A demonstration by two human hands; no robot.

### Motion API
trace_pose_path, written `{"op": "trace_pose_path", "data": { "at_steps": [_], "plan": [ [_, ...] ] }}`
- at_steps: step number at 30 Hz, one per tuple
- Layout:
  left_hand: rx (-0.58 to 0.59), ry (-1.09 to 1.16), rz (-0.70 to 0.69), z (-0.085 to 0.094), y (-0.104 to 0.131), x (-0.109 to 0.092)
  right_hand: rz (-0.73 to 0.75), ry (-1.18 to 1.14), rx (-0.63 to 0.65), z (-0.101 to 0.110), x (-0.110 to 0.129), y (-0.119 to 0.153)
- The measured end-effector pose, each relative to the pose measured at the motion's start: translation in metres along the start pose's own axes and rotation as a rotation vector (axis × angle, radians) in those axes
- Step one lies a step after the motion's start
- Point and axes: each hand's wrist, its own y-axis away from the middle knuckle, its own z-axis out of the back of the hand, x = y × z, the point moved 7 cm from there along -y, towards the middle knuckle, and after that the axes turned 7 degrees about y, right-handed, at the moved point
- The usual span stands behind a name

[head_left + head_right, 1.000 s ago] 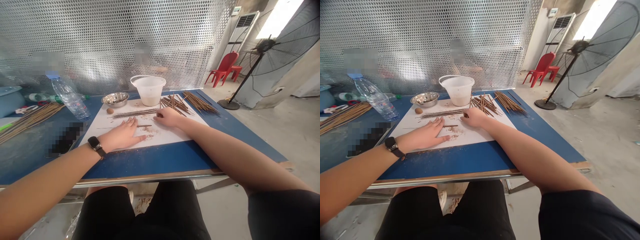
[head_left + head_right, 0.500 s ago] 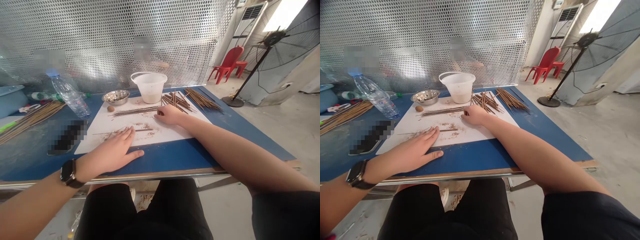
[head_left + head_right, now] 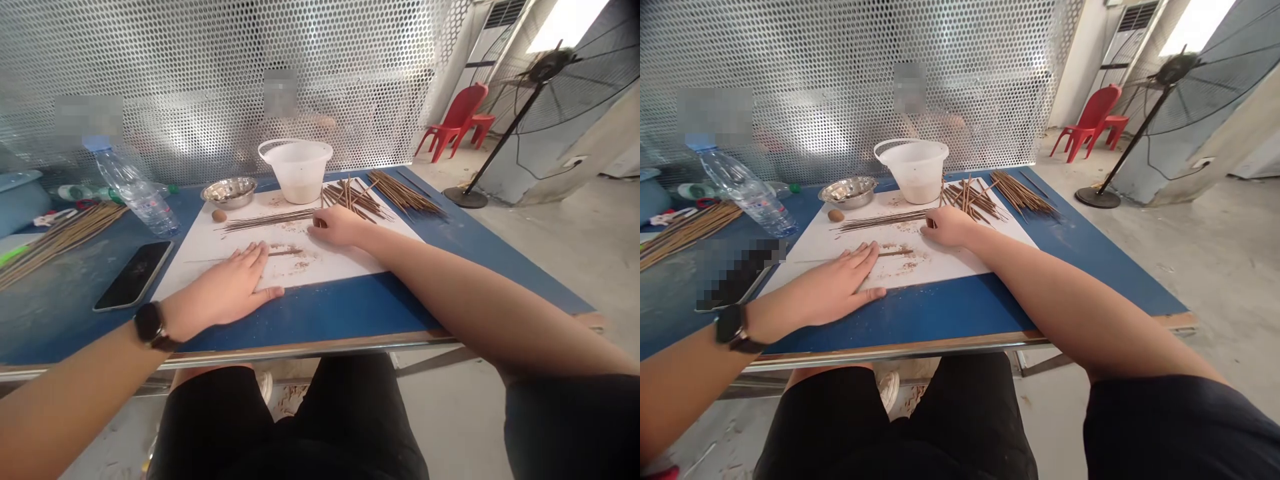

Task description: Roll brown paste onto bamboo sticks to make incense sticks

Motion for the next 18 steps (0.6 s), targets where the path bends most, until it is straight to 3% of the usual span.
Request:
{"op": "trace_pose_path", "data": {
  "at_steps": [4, 7, 15, 18],
  "plan": [
    [0.01, 0.039, -0.001, -0.003, 0.033, -0.008, -0.013, 0.005, 0.021, 0.0, 0.001, 0.001],
    [0.002, 0.068, 0.004, -0.003, 0.035, -0.006, -0.008, 0.01, 0.021, -0.001, 0.0, 0.0],
    [0.015, 0.057, 0.062, 0.007, -0.031, 0.016, 0.021, 0.014, -0.004, -0.002, -0.003, -0.001],
    [0.039, 0.126, 0.083, 0.012, -0.043, 0.024, 0.023, 0.025, -0.004, 0.0, -0.001, 0.0]
  ]
}}
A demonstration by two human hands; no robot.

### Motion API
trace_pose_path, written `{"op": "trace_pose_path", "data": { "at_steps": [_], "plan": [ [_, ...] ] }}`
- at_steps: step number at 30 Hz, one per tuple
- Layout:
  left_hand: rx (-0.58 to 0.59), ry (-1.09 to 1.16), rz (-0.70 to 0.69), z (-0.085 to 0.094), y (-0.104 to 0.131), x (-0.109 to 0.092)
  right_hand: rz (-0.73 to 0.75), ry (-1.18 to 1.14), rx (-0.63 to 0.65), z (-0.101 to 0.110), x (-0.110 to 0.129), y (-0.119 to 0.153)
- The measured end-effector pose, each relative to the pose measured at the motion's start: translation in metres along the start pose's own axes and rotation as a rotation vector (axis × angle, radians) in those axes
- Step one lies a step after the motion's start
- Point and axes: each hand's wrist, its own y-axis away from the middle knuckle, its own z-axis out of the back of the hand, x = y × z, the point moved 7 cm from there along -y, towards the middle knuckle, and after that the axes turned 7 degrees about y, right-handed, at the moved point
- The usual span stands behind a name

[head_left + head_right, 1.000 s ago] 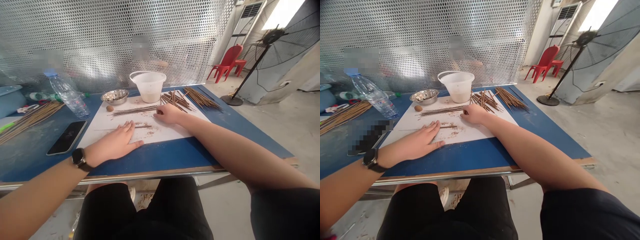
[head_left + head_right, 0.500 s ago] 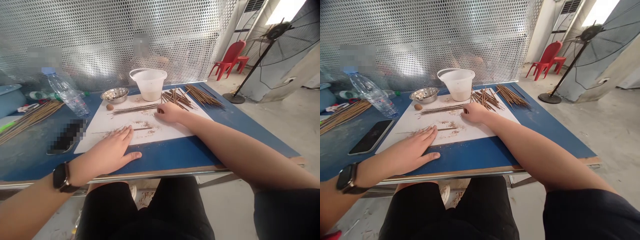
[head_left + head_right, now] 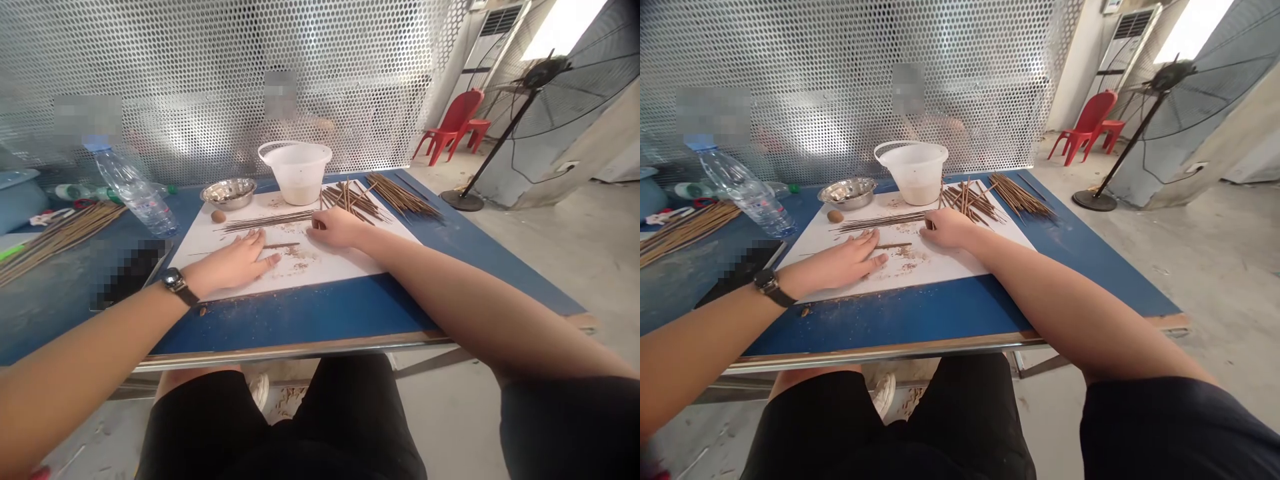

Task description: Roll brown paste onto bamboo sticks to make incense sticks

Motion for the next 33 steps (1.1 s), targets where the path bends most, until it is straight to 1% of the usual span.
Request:
{"op": "trace_pose_path", "data": {
  "at_steps": [2, 4, 8, 10, 11, 12, 14, 15, 16, 17, 20, 23, 25, 27, 30, 33],
  "plan": [
    [0.018, 0.005, -0.005, -0.001, 0.002, 0.002, -0.011, 0.001, 0.008, 0.0, 0.001, 0.0],
    [0.016, -0.014, -0.031, -0.005, 0.013, 0.001, -0.024, -0.004, 0.019, 0.0, 0.001, 0.0],
    [-0.004, -0.02, -0.092, -0.014, 0.05, -0.005, -0.025, -0.019, 0.028, -0.002, 0.0, -0.001],
    [0.006, 0.035, -0.076, -0.016, 0.067, -0.001, -0.023, -0.034, 0.037, -0.003, -0.002, -0.001],
    [-0.01, 0.078, -0.08, -0.014, 0.074, 0.003, -0.022, -0.041, 0.04, -0.003, -0.002, -0.001],
    [-0.049, 0.121, -0.092, -0.009, 0.08, 0.009, -0.021, -0.044, 0.039, -0.003, -0.003, -0.001],
    [-0.216, 0.19, -0.136, 0.008, 0.088, 0.027, -0.021, -0.042, 0.037, -0.002, -0.003, 0.0],
    [-0.299, 0.193, -0.135, 0.017, 0.092, 0.04, -0.021, -0.04, 0.04, -0.002, -0.002, 0.0],
    [-0.349, 0.167, -0.122, 0.023, 0.094, 0.054, -0.022, -0.039, 0.046, -0.002, -0.002, 0.0],
    [-0.378, 0.13, -0.114, 0.027, 0.095, 0.067, -0.023, -0.037, 0.049, -0.001, -0.001, 0.001],
    [-0.402, 0.046, -0.076, 0.032, 0.094, 0.101, -0.031, -0.033, 0.053, -0.001, 0.0, 0.001],
    [-0.401, 0.038, -0.051, 0.031, 0.087, 0.117, -0.036, -0.024, 0.043, -0.002, -0.001, 0.0],
    [-0.387, 0.052, -0.053, 0.029, 0.079, 0.118, -0.027, -0.02, 0.028, -0.002, -0.001, -0.001],
    [-0.372, 0.059, -0.083, 0.027, 0.069, 0.113, -0.019, -0.022, 0.019, -0.002, -0.002, -0.002],
    [-0.35, 0.048, -0.152, 0.028, 0.057, 0.098, -0.019, -0.024, 0.017, -0.002, -0.003, -0.002],
    [-0.291, 0.032, -0.164, 0.026, 0.05, 0.081, -0.019, -0.018, 0.019, -0.003, -0.003, -0.002]
  ]
}}
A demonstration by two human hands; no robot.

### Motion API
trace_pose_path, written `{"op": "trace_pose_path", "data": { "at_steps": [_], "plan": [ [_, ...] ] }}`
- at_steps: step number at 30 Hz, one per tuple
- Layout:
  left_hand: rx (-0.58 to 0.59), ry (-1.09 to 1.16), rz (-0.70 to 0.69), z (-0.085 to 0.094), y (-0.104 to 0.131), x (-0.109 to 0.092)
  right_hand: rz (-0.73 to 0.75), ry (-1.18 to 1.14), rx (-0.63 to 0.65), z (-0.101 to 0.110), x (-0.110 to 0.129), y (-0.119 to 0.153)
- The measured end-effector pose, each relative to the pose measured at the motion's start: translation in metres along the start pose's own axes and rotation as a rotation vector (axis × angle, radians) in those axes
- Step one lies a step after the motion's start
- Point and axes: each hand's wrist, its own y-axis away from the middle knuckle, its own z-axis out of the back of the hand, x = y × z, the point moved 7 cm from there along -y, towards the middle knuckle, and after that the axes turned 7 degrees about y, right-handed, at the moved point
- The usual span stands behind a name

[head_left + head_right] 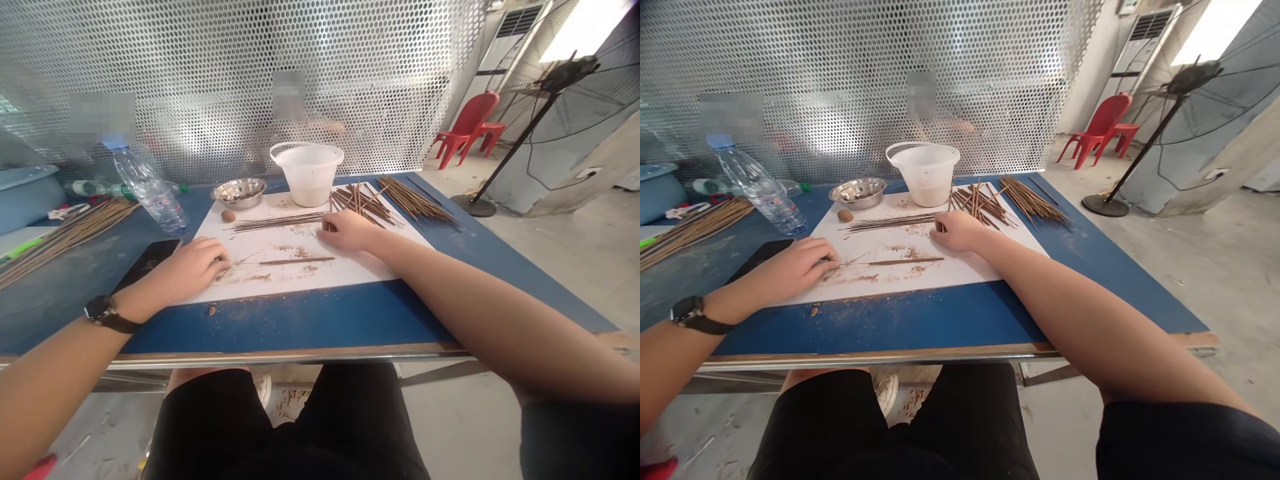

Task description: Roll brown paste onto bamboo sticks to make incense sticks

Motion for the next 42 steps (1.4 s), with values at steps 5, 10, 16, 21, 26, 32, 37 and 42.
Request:
{"op": "trace_pose_path", "data": {
  "at_steps": [5, 10, 16, 21, 26, 32, 37, 42],
  "plan": [
    [-0.027, -0.024, -0.063, -0.007, -0.005, -0.062, 0.013, 0.0, -0.016, -0.001, -0.001, 0.0],
    [0.185, 0.053, -0.13, -0.045, -0.01, -0.145, 0.023, -0.008, -0.032, 0.001, 0.001, 0.002],
    [0.311, -0.015, -0.072, -0.064, 0.001, -0.17, 0.037, -0.006, -0.042, 0.002, 0.001, 0.002],
    [0.349, -0.006, -0.014, -0.062, 0.018, -0.168, 0.042, -0.002, -0.049, 0.0, -0.001, 0.0],
    [0.286, 0.028, 0.012, -0.059, -0.015, -0.152, 0.034, 0.002, -0.041, 0.001, 0.0, -0.001],
    [0.31, 0.04, 0.036, -0.057, -0.058, -0.134, 0.022, -0.002, -0.039, 0.002, 0.002, 0.001],
    [0.362, 0.066, 0.105, -0.05, -0.017, -0.147, 0.035, -0.005, -0.036, 0.001, 0.001, 0.0],
    [0.389, 0.062, 0.105, -0.049, 0.012, -0.154, 0.012, 0.0, -0.032, 0.0, -0.001, 0.0]
  ]
}}
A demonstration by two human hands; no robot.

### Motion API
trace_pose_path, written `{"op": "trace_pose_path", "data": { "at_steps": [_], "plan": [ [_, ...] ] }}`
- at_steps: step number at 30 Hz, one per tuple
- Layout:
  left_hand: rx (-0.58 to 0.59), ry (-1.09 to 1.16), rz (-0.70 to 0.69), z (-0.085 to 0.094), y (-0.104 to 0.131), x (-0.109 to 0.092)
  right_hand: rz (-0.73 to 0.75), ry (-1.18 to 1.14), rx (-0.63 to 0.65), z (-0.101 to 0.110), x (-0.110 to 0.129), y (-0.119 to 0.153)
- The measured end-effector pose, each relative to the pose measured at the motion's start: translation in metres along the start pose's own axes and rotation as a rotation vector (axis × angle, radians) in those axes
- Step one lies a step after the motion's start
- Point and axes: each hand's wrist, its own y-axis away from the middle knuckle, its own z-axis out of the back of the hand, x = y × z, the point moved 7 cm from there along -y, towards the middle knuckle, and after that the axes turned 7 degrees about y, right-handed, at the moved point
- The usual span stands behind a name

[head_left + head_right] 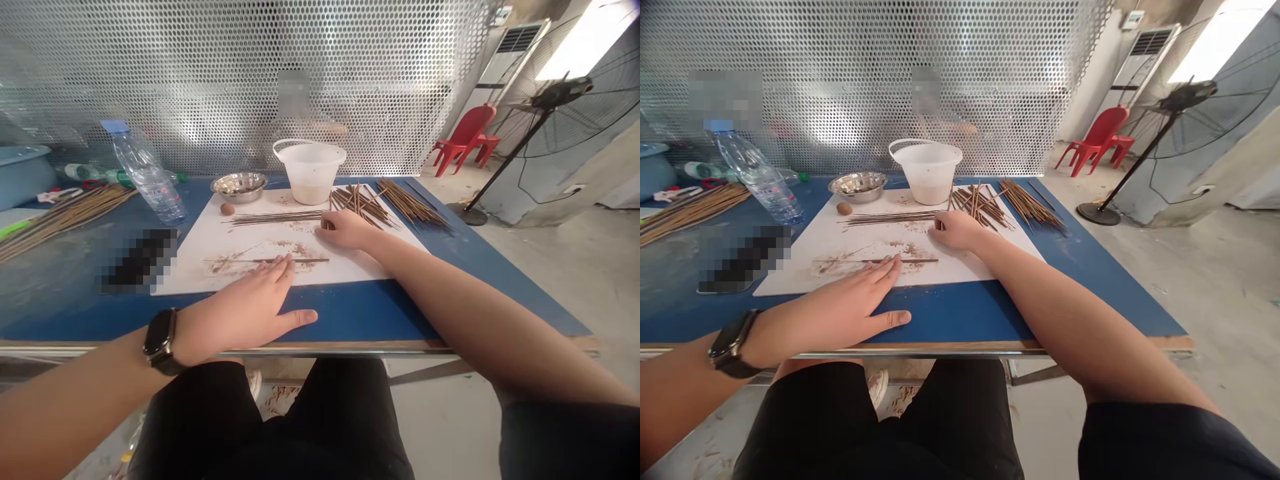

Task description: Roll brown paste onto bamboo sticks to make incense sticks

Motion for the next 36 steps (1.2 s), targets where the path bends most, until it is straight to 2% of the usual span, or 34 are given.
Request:
{"op": "trace_pose_path", "data": {
  "at_steps": [2, 7, 9, 11, 17, 19, 22, 26, 30, 32, 36],
  "plan": [
    [-0.009, -0.03, 0.005, 0.002, -0.012, 0.005, 0.002, -0.003, 0.001, 0.0, 0.001, 0.0],
    [-0.071, -0.054, 0.008, 0.019, -0.062, 0.018, 0.013, -0.001, -0.006, -0.001, 0.0, 0.0],
    [-0.086, -0.066, 0.011, 0.023, -0.067, 0.02, 0.015, 0.002, -0.006, -0.001, 0.0, 0.0],
    [-0.087, -0.073, 0.025, 0.022, -0.058, 0.021, 0.015, 0.002, -0.003, -0.001, -0.001, 0.0],
    [-0.067, 0.006, 0.016, 0.003, 0.008, 0.011, 0.011, 0.024, 0.017, 0.0, 0.002, 0.001],
    [-0.044, 0.02, 0.019, 0.0, 0.017, 0.009, 0.0, 0.034, 0.023, 0.001, 0.003, 0.001],
    [-0.043, 0.009, 0.049, 0.002, 0.006, 0.011, 0.006, 0.033, 0.015, 0.001, 0.003, 0.001],
    [-0.078, -0.016, 0.064, 0.017, -0.034, 0.021, 0.01, 0.01, 0.015, -0.002, 0.0, 0.0],
    [-0.021, -0.054, 0.027, 0.021, -0.06, 0.029, 0.018, 0.002, 0.007, -0.002, -0.001, 0.0],
    [-0.031, -0.046, 0.006, 0.02, -0.057, 0.029, 0.019, -0.003, 0.005, -0.001, -0.001, 0.001],
    [-0.044, -0.004, 0.052, 0.022, -0.03, 0.037, 0.015, -0.015, 0.017, 0.0, 0.0, 0.002]
  ]
}}
